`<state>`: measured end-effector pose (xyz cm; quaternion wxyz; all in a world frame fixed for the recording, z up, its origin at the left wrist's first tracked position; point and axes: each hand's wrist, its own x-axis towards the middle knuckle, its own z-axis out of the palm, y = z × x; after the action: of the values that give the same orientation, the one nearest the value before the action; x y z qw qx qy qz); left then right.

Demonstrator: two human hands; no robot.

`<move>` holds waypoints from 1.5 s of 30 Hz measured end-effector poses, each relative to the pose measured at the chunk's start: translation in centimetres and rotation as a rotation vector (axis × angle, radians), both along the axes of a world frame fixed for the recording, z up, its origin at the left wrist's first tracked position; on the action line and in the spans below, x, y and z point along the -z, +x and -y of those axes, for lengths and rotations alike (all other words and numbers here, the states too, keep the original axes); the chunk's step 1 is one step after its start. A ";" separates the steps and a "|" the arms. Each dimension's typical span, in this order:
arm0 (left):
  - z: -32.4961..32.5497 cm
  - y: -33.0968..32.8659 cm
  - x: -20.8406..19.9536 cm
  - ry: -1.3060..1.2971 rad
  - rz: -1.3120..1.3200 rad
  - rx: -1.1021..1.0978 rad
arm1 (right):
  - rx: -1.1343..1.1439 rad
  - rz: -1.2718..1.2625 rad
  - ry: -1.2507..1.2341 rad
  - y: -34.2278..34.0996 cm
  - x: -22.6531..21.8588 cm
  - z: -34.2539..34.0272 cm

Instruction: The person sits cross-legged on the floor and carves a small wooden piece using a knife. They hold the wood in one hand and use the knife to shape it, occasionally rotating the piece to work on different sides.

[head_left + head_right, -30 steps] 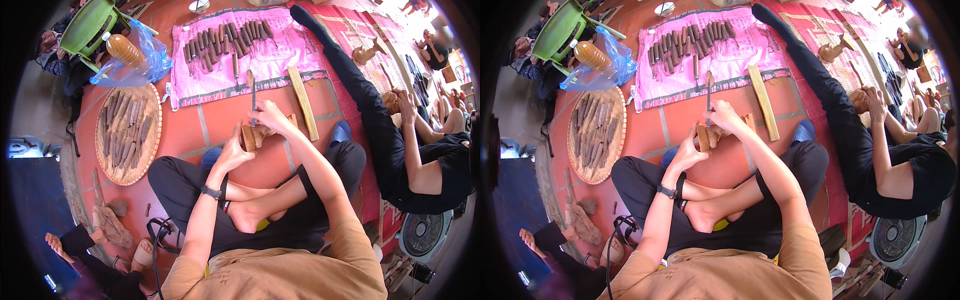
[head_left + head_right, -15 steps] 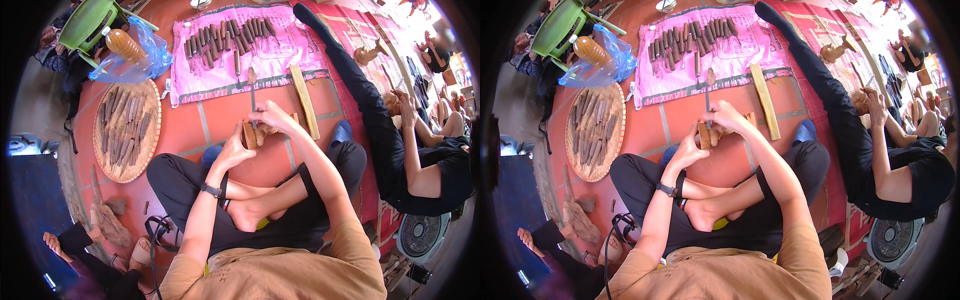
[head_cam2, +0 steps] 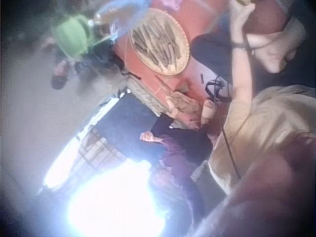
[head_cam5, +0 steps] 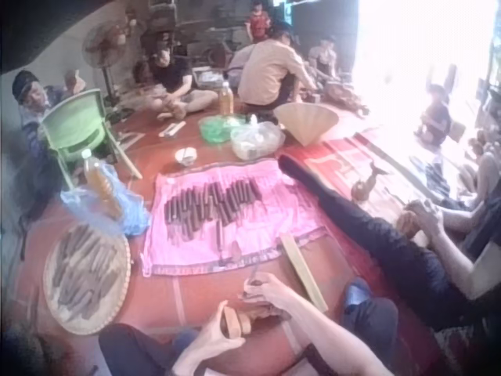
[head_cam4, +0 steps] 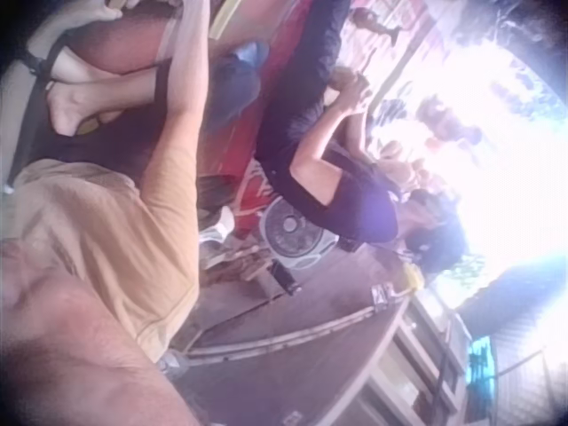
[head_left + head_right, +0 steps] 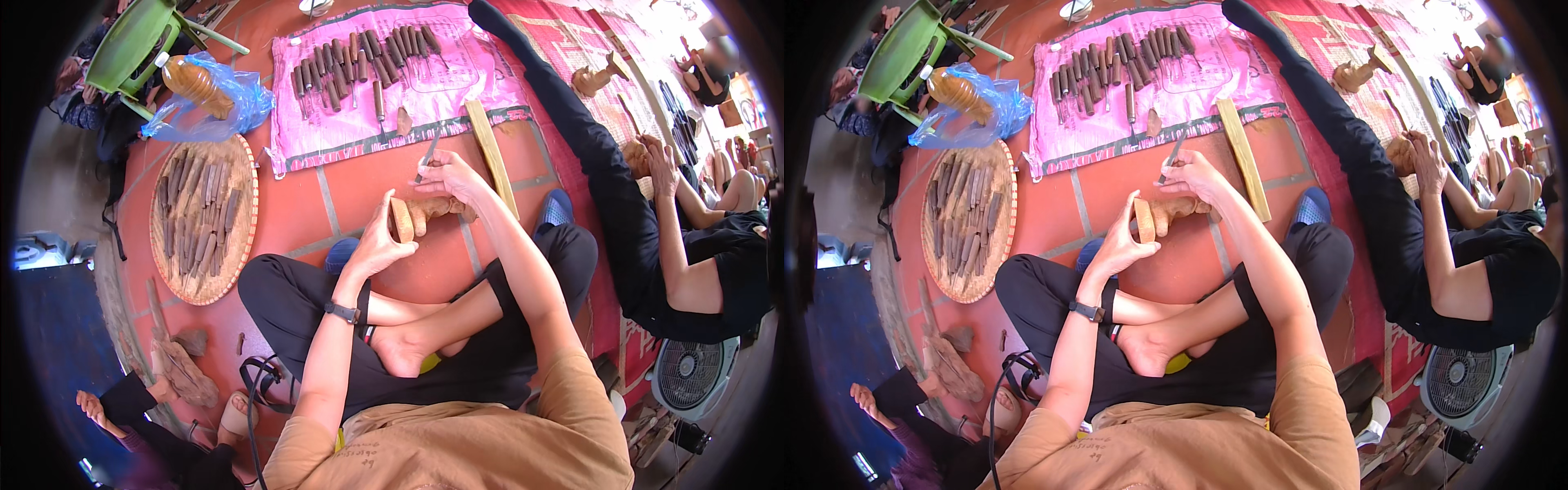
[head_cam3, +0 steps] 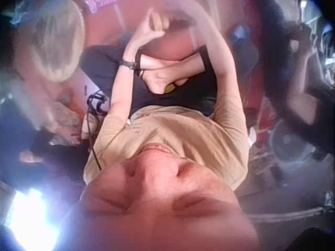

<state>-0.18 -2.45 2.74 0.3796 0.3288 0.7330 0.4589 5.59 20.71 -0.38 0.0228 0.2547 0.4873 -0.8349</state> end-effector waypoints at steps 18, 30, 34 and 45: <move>0.1 0.0 0.5 0.004 0.045 -0.019 | -0.331 -0.020 0.414 -0.4 -2.7 1.6; 0.1 0.0 0.6 0.023 0.028 -0.015 | -0.284 -0.076 0.394 -0.1 -1.8 1.9; -0.3 0.1 0.4 0.024 0.010 0.003 | -0.131 0.059 0.303 -0.7 -0.6 1.6; -0.1 -0.1 0.0 0.018 -0.006 0.018 | -0.102 0.072 0.283 -0.4 1.0 1.7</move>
<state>-0.25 -2.37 2.71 0.3785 0.3403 0.7271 0.4607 5.21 19.03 -1.36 0.0464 0.2602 0.6112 -0.7460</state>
